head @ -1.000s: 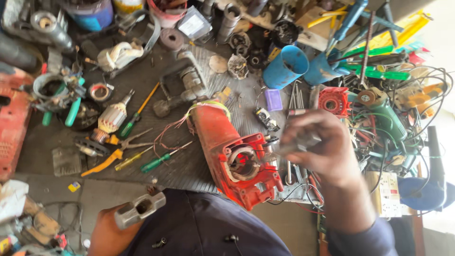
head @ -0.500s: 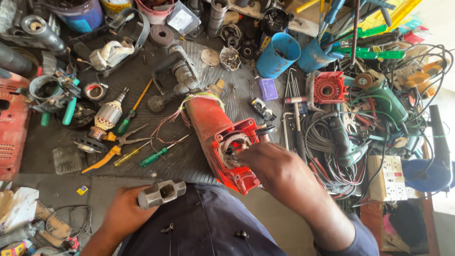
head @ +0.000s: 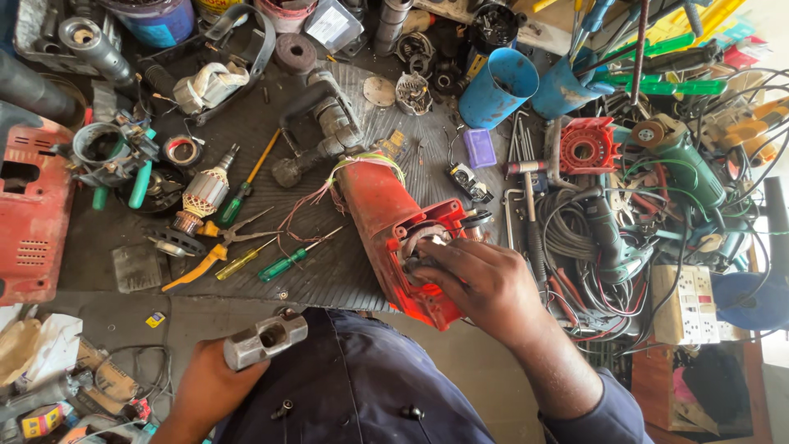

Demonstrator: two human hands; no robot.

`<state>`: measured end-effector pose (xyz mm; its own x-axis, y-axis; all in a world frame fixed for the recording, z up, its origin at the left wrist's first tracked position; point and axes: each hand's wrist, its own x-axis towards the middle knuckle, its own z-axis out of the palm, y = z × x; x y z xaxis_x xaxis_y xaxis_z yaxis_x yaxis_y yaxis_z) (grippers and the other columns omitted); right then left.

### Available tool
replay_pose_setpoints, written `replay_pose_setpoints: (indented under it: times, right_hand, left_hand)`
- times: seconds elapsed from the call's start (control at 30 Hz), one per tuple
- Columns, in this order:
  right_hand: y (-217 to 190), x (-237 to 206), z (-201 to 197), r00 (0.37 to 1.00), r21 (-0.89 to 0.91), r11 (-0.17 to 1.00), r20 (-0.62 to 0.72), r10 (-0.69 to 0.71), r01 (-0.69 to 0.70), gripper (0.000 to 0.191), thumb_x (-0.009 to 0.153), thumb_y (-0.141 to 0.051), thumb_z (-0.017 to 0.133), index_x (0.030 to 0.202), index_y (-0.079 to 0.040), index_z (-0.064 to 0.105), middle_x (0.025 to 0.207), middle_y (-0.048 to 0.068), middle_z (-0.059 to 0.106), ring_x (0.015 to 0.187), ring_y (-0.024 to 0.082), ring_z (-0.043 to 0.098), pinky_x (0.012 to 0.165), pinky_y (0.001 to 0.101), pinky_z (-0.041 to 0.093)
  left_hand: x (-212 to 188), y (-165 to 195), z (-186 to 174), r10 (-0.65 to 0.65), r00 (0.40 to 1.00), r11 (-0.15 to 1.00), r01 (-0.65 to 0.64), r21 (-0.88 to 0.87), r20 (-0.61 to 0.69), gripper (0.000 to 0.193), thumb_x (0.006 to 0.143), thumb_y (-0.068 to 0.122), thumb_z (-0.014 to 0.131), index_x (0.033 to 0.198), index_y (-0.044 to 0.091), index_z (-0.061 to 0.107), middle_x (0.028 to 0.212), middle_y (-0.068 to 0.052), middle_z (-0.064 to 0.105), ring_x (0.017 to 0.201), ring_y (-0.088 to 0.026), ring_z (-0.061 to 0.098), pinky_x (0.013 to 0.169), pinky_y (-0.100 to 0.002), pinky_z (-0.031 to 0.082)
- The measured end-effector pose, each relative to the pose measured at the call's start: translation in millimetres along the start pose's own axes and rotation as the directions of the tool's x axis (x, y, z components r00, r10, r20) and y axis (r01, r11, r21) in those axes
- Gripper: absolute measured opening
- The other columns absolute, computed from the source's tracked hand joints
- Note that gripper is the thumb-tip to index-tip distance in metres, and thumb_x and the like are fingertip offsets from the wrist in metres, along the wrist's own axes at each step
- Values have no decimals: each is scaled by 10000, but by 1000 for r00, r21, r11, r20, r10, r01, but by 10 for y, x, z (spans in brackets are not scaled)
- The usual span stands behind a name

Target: The person repairs a red power tool housing at a cluttered workbench. They pull a white strap and wires out of the housing, tap parts with a hammer, mark the motor armature with a marker, fit components into the housing, and press and hammer pieces into place.

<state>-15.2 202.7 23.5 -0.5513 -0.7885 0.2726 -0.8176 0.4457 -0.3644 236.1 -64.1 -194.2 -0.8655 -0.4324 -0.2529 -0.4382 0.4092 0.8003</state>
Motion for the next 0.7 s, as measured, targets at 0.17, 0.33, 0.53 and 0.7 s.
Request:
replay_pose_setpoints:
  times: [0.17, 0.33, 0.53, 0.7]
  right_hand:
    - [4, -21, 61, 995, 23, 996, -53, -85, 86, 362, 829, -208, 822, 1174, -133, 743, 981, 29, 746, 785, 234, 737, 657, 345, 573]
    - [38, -46, 86, 997, 175, 982, 50, 65, -73, 359, 821, -216, 811, 1162, -131, 734, 936, 76, 730, 777, 262, 741, 669, 380, 578]
    - [102, 19, 114, 986, 167, 980, 140, 87, -110, 229, 792, -217, 822, 1001, -140, 770, 782, 103, 720, 694, 293, 709, 627, 407, 551]
    - [142, 8, 125, 989, 207, 974, 131, 68, -95, 240, 770, -151, 801, 990, -79, 740, 797, 114, 707, 736, 311, 710, 657, 420, 562]
  left_hand:
    - [86, 121, -16, 107, 994, 990, -108, 93, 21, 350, 690, 303, 837, 961, 84, 812, 851, -163, 788, 832, -409, 717, 738, -438, 576]
    - [238, 781, -334, 27, 983, 1000, -26, -6, 182, 509, 769, 476, 815, 1071, 73, 740, 896, -126, 791, 819, -339, 742, 757, -416, 585]
    - [403, 1839, -831, 535, 821, 834, -550, 27, 199, 402, 873, 399, 718, 1114, 80, 678, 952, -100, 778, 846, -340, 751, 714, -407, 567]
    - [427, 2464, -1008, 654, 710, 663, -705, 254, 263, 393, 838, 395, 716, 1066, 78, 673, 951, -89, 778, 768, -330, 735, 631, -454, 547]
